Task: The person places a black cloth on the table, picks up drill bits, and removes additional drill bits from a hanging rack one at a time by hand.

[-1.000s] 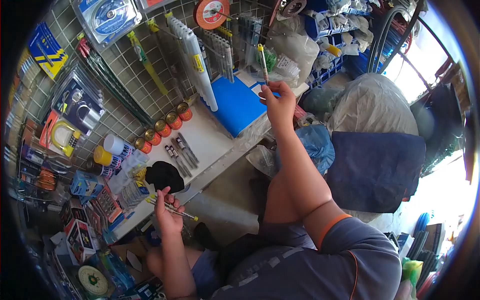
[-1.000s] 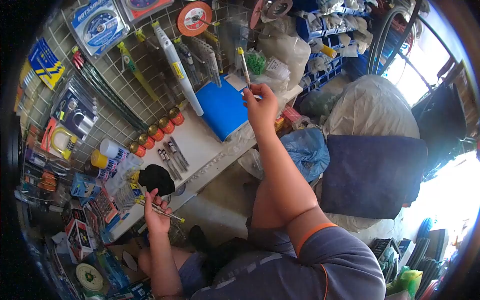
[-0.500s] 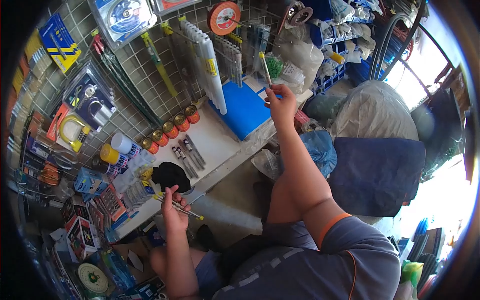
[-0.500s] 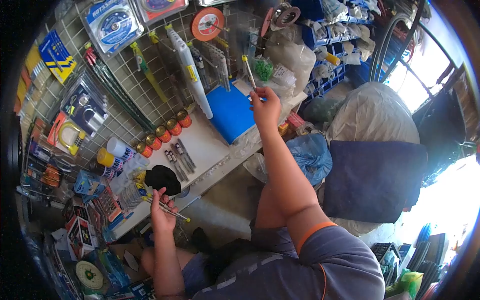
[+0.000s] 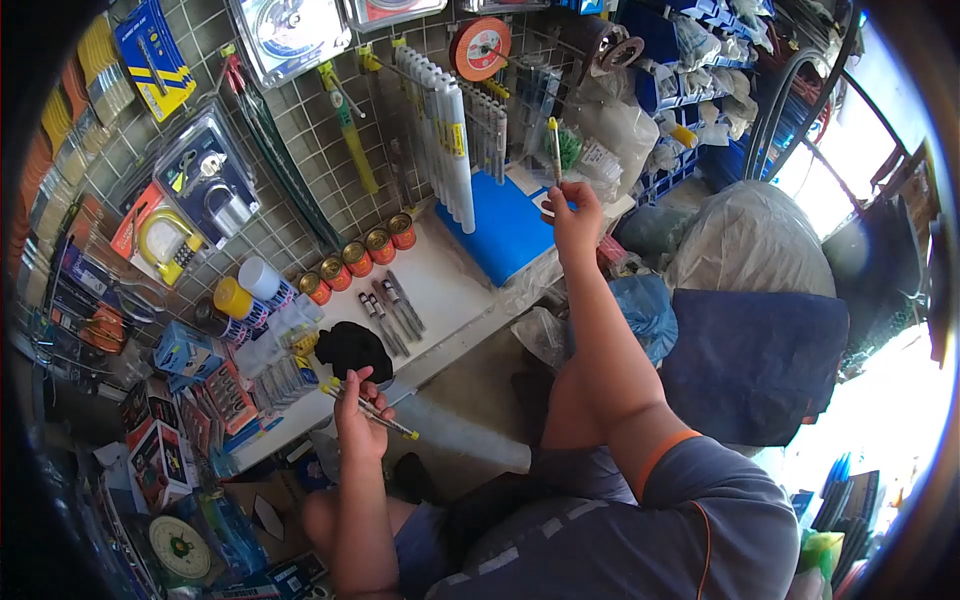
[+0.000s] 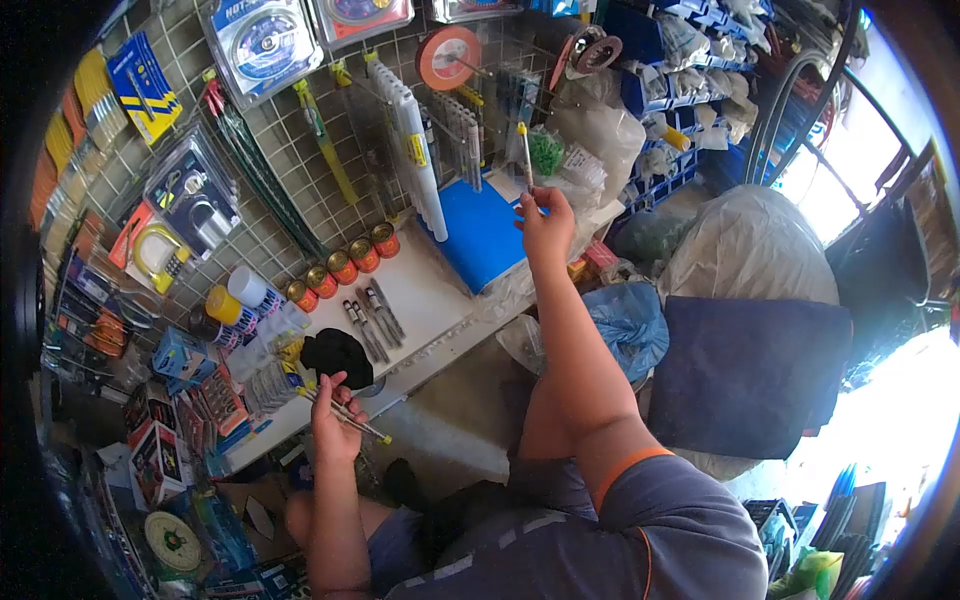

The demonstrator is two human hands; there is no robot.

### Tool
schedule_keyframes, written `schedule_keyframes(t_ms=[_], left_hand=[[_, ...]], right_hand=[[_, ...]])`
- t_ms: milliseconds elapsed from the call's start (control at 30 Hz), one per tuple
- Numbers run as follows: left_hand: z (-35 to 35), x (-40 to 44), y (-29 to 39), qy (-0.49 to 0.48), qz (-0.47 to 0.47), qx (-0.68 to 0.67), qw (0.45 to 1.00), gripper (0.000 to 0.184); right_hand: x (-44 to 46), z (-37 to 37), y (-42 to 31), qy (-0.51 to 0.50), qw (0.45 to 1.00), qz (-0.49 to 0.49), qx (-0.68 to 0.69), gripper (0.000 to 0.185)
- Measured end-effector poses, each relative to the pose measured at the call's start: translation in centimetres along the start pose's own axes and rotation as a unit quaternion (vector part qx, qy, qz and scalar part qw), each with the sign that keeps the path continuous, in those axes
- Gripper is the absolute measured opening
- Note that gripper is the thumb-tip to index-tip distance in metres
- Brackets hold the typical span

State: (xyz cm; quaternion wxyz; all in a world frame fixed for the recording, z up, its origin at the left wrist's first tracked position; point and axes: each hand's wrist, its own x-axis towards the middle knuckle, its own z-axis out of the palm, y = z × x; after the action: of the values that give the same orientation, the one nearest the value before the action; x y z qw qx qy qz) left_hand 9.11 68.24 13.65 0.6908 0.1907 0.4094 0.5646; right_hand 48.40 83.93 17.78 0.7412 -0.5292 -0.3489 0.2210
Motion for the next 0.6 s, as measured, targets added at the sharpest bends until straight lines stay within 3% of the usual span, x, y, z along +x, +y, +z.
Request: schedule_keyframes(t_ms=[367, 600], left_hand=[[-0.5, 0.9, -0.4, 0.023, -0.015, 0.003, 1.000, 0.033], [-0.2, 3.1, -1.1, 0.035, -0.031, 0.033, 0.998, 0.035]], right_hand=[[1.4, 1.1, 1.0, -0.001, 0.999, 0.038, -0.035, 0.019], [7.3, 4.5, 4.4, -0.050, 0.994, -0.013, -0.100, 0.018]])
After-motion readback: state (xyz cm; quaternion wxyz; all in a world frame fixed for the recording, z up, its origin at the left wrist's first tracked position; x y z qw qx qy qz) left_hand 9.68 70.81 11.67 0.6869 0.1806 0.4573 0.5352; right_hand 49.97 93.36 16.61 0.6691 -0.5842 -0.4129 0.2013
